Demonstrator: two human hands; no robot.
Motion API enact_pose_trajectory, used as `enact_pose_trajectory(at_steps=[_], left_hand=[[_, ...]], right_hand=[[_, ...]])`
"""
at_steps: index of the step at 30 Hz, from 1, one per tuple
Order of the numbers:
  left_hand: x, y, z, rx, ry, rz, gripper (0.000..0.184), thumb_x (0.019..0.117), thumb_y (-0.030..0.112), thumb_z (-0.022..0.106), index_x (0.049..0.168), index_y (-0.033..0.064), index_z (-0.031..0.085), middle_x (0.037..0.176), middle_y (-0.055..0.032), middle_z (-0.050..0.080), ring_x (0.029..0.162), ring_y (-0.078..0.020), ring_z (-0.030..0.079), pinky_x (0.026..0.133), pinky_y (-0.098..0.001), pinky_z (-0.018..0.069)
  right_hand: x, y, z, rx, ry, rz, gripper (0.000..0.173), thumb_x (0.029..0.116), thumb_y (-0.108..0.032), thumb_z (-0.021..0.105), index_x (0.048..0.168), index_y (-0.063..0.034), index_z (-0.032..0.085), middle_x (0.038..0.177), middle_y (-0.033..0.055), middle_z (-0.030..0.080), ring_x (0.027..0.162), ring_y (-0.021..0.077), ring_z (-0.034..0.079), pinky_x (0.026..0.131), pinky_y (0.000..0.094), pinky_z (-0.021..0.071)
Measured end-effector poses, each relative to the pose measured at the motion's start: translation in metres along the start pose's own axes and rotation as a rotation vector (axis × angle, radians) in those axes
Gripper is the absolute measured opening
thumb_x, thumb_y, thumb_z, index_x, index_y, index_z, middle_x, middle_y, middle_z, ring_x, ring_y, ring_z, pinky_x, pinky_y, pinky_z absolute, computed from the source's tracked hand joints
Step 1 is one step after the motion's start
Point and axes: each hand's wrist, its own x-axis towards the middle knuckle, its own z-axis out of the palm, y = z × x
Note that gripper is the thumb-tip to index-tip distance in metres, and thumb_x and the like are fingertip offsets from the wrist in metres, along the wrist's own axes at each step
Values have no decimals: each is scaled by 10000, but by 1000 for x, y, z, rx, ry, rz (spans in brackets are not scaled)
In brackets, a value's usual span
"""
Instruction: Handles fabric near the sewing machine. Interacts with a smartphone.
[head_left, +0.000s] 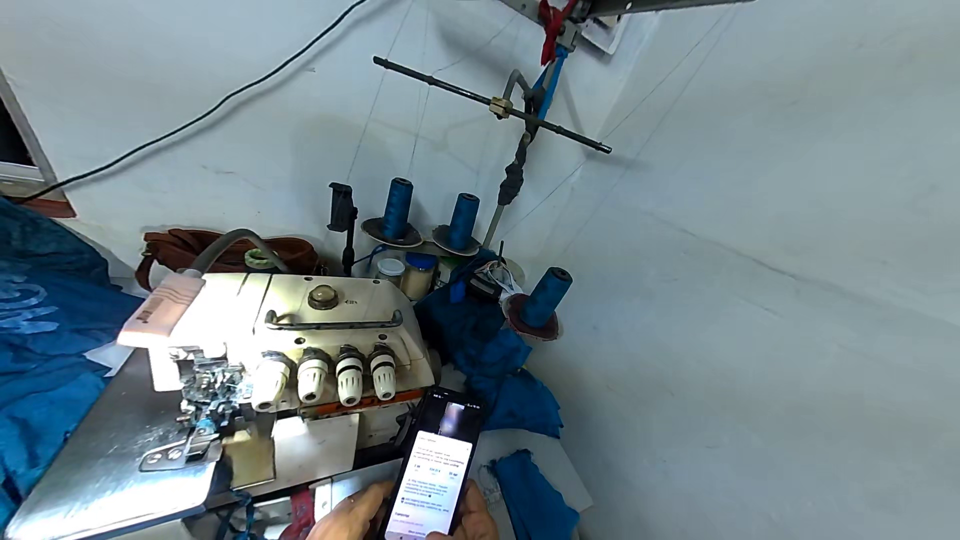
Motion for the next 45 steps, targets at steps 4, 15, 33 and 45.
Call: enact_pose_trajectory(at_steps=[4, 15, 33, 45], left_hand=[[0, -1, 0, 7, 5, 9, 518, 893, 200, 765, 1301, -68, 594, 1045, -225, 701, 953, -383, 696, 898, -591, 540], [0, 1, 0, 14, 3, -5, 522, 896, 196, 763, 1311, -70, 590, 1066, -232, 700, 978, -388, 695, 910, -590, 537], [0, 1, 0, 19, 9, 2, 529, 892, 204, 767, 1306, -74, 590, 1044, -230, 699, 958, -386, 694, 899, -583, 540], [1, 0, 0, 12, 2, -5, 527, 892, 196, 766, 1308, -76, 589, 1058, -238, 697, 962, -389, 693, 904, -591, 537]], right_hand=[[0, 0, 0, 7, 1, 7, 540, 853, 168, 574, 1337, 34, 374, 1217, 76, 682, 1089, 127, 695, 982, 357, 574], [0, 1, 0, 3, -3, -21, 548, 847, 168, 582, 1339, 41, 378, 1214, 72, 683, 1098, 126, 691, 990, 359, 569], [0, -1, 1, 8, 7, -5, 515, 861, 177, 544, 1329, 35, 381, 1208, 75, 686, 1083, 127, 697, 982, 356, 574], [5, -5, 21, -112, 324, -14, 261, 1061, -42, 350, 1197, 51, 553, 984, 47, 722, 901, 92, 723, 859, 318, 616]])
